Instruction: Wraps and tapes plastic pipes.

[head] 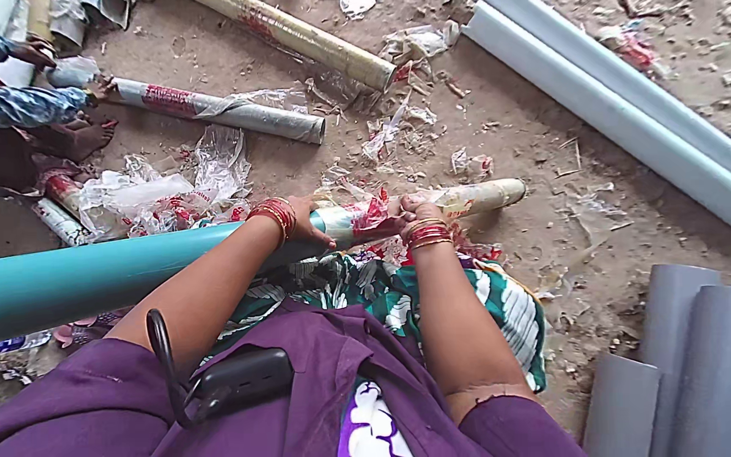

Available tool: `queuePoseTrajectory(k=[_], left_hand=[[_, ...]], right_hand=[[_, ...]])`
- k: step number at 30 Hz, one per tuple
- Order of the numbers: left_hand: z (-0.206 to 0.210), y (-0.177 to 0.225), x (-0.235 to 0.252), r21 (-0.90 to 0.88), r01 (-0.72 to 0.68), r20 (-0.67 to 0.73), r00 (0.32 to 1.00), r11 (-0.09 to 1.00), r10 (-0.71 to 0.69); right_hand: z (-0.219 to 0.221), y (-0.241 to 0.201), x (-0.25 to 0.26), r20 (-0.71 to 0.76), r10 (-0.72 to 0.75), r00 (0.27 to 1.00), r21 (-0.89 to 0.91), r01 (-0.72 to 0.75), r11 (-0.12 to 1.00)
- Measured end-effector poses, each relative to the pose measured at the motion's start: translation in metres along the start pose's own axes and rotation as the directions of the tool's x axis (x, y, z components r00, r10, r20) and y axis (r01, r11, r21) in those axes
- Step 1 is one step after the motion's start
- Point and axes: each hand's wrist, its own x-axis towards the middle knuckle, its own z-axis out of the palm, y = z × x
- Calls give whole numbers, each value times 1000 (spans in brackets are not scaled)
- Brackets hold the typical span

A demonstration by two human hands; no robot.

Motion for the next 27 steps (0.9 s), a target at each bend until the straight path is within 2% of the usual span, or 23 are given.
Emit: queuePoseTrajectory(k=[3, 6, 10, 12, 13, 15, 17, 18, 19, 21, 22, 24, 25, 27], left_hand=[[6, 4, -3, 7, -21, -20, 1000, 1000, 21], [14, 13, -19, 106, 33, -37, 999, 994, -29], [36, 19, -39, 173, 108, -201, 977, 979, -73], [38, 22, -45, 168, 142, -219, 970, 975, -104], [37, 23, -46, 168, 149, -210, 971, 975, -112], [36, 23, -48, 163, 146, -175, 978, 976, -117], [34, 23, -45, 166, 135, -171, 980, 977, -106], [32, 22, -44, 163, 131, -172, 980, 978, -102], [32, 22, -43, 159, 129, -171, 980, 979, -101], [31, 21, -42, 145, 113, -181, 980, 983, -86], [31, 20, -42, 139, 101, -177, 981, 985, -76], [30, 17, -39, 116, 70, -172, 984, 991, -50], [28, 14, -37, 98, 52, -162, 986, 994, -35], [29, 7, -28, 111, 30, -146, 989, 993, -13]], right_hand=[[1, 1, 2, -35, -2, 999, -24, 2, 1000], [-3, -3, -2, -45, 21, 999, -143, -27, 989], [-18, -26, -27, -10, 19, 1000, -353, -22, 935], [-29, -35, -38, -12, -101, 995, -481, 83, 873], [-37, -41, -40, -34, -233, 972, -581, 170, 796], [-64, -61, -42, -91, -496, 864, -781, 247, 574], [-87, -71, -41, -110, -637, 763, -785, 327, 526], [-91, -68, -50, -49, -684, 728, -786, 395, 476], [-91, -61, -65, 68, -723, 688, -806, 464, 366], [-82, -32, -98, 415, -723, 553, -758, 649, 62], [-74, -12, -110, 572, -672, 470, -665, 745, -46], [-49, 26, -122, 776, -535, 334, -473, 870, -143], [-36, 43, -124, 829, -470, 302, -420, 892, -168], [-20, 64, -124, 869, -372, 325, -423, 879, -219]])
